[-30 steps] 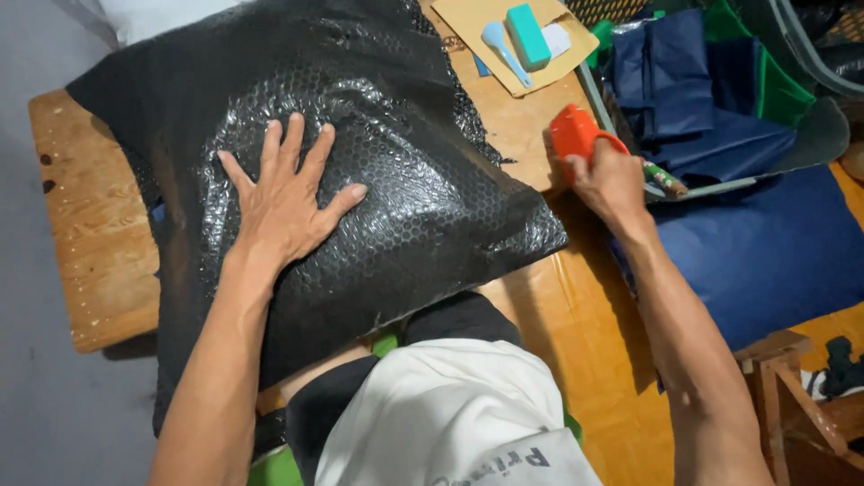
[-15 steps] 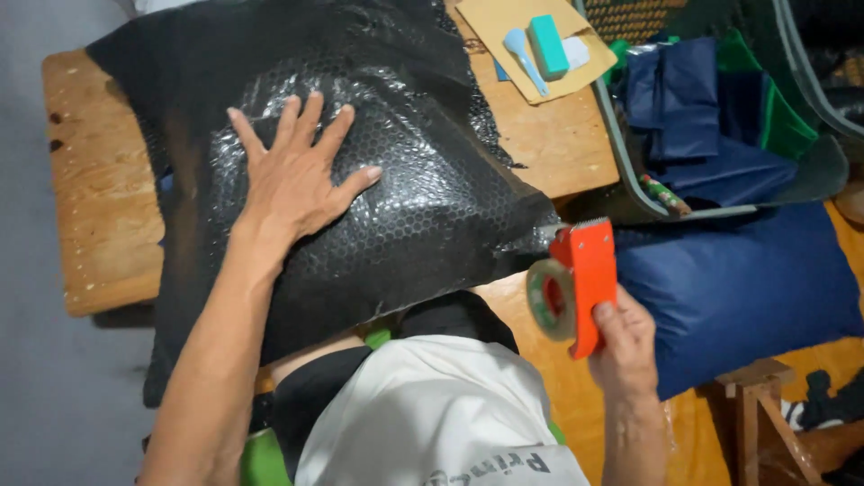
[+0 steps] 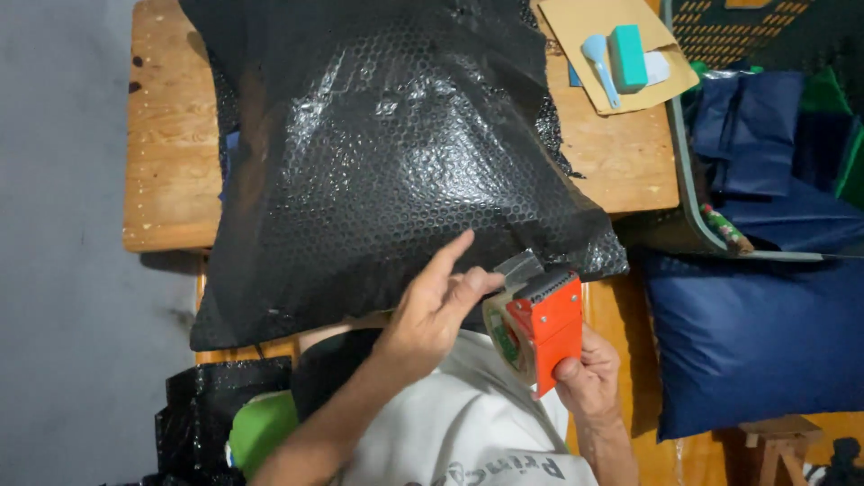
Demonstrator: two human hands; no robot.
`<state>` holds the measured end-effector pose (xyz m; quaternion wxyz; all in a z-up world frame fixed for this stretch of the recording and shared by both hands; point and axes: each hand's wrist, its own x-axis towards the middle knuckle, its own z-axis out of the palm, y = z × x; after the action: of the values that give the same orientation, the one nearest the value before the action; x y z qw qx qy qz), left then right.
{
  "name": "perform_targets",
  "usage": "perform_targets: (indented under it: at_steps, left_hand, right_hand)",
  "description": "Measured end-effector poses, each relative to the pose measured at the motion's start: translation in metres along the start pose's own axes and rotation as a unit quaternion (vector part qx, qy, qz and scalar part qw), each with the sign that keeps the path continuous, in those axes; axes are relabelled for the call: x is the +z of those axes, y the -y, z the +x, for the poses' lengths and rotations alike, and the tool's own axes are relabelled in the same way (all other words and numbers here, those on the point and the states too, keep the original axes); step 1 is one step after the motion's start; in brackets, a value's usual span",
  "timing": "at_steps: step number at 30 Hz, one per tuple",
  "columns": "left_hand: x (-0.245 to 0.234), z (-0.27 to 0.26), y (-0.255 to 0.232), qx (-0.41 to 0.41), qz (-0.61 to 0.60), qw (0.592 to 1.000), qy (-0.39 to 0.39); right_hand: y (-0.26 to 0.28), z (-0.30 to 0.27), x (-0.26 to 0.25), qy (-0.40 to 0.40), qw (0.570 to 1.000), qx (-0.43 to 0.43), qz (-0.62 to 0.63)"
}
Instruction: The person wraps a blue item in black bubble wrap on a wooden table, smooths the wrap, and seals the edges with clear tape using a red tape dispenser. The person repeats the wrapping and taping process on another package.
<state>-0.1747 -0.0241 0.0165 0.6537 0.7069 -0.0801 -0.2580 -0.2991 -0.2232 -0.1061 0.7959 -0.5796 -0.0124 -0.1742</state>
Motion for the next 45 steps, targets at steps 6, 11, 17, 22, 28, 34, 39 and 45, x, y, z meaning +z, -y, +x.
perform_targets:
  at_steps: [6, 11, 17, 22, 28, 34, 39, 45]
  left_hand:
    - [0.015, -0.006, 0.016, 0.025, -0.258, 0.966, 0.02]
    - [0.009, -0.006, 0.016, 0.003, -0.272, 0.962, 0.03]
    - [0.009, -0.004, 0.012, -0.065, -0.242, 0.968, -0.023]
    - [0.007, -0.002, 0.019, -0.064, -0.24, 0.967, -0.055]
    - [0.005, -0.001, 0.022, -0.088, -0.289, 0.95, -0.079]
    - [0.004, -0.01, 0.011, -0.124, -0.31, 0.938, -0.097]
    - [0.004, -0.014, 0.012, -0.124, -0.346, 0.927, -0.07]
    - [0.001, -0.012, 0.024, -0.104, -0.373, 0.919, -0.076]
  right_hand:
    - [0.004, 0.002, 0.009, 0.089, 0.994, 0.011, -0.06]
    - [-0.005, -0.005, 0.005, 0.1, 0.989, 0.024, -0.106]
    - [0.0, -0.005, 0.009, 0.106, 0.982, 0.062, -0.145]
    - [0.003, -0.005, 0.015, 0.128, 0.979, 0.078, -0.136]
    - [0.015, 0.003, 0.03, 0.148, 0.971, 0.12, -0.145]
    - [0.023, -0.001, 0.038, 0.08, 0.943, 0.183, -0.267]
    - [0.026, -0.012, 0.033, 0.092, 0.943, 0.159, -0.276]
    - [0.029, -0.016, 0.034, 0.141, 0.929, 0.134, -0.314]
